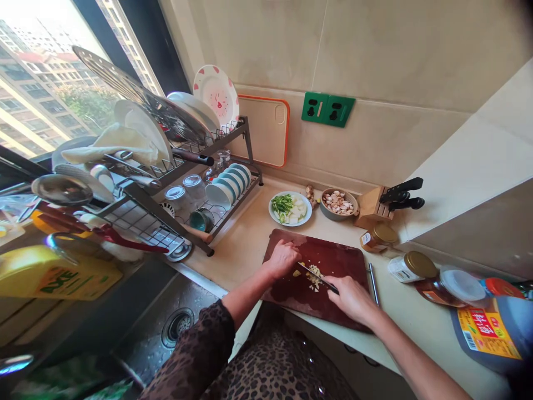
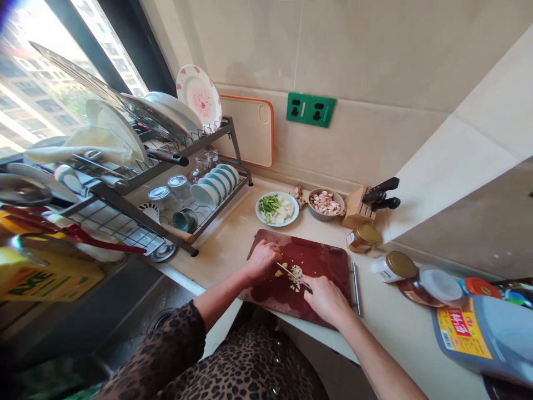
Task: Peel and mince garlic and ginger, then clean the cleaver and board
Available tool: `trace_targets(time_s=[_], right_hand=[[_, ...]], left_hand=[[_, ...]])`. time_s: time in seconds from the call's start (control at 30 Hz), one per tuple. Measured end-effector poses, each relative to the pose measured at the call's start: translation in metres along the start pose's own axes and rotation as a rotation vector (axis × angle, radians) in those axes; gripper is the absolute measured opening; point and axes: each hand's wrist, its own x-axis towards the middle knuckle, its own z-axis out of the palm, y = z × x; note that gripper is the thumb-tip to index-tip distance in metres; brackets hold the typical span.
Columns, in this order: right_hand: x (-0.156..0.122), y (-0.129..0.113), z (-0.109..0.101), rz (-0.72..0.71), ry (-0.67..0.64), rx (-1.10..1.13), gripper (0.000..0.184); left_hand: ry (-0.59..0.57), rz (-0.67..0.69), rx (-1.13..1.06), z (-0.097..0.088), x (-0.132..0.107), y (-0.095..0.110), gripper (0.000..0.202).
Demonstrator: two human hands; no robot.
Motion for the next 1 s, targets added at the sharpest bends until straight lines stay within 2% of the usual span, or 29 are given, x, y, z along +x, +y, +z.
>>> trace_targets(time_s=[0.07, 0.13, 0.27, 0.43, 0.6, 0.73, 0.87, 0.93, 1.0], right_hand=[[0.005, 0.005, -0.012, -0.008, -0.006, -0.022, 0.031], [0.010, 0.010, -0.014, 0.006, -0.016, -0.052, 0.030], [0.013, 0.016, -0.007, 0.015, 0.016, -0.035, 0.037], [0.009, 0.007, -0.002, -0.011, -0.011, -0.013, 0.033], [0.002, -0.002, 0.016, 0.092, 0.008, -0.069, 0.042], [0.000, -0.008, 0.021, 0.057, -0.007, -0.032, 0.037], [0.001, -0.012, 0.029, 0.139, 0.018, -0.027, 0.038], [0.002, -0.009, 0.027, 0.106, 0.013, 0.010, 0.037], [0.002, -0.007, 0.015, 0.036, 0.013, 0.034, 0.037]], left_hand=[[0.002, -0.042, -0.009, -0.002, 0.003, 0.002, 0.013], [-0.012, -0.073, -0.003, 0.000, 0.008, 0.007, 0.013], [-0.038, -0.075, 0.005, 0.005, 0.017, 0.010, 0.015], [-0.055, -0.061, -0.002, 0.000, 0.017, 0.000, 0.013], [-0.040, 0.025, 0.029, 0.001, 0.012, 0.000, 0.014], [-0.062, 0.021, 0.021, 0.000, 0.013, -0.003, 0.016], [-0.075, 0.064, 0.037, -0.002, 0.015, -0.006, 0.017], [-0.083, 0.070, 0.049, -0.004, 0.014, -0.006, 0.017], [-0.063, 0.053, 0.046, -0.007, 0.009, -0.006, 0.018]])
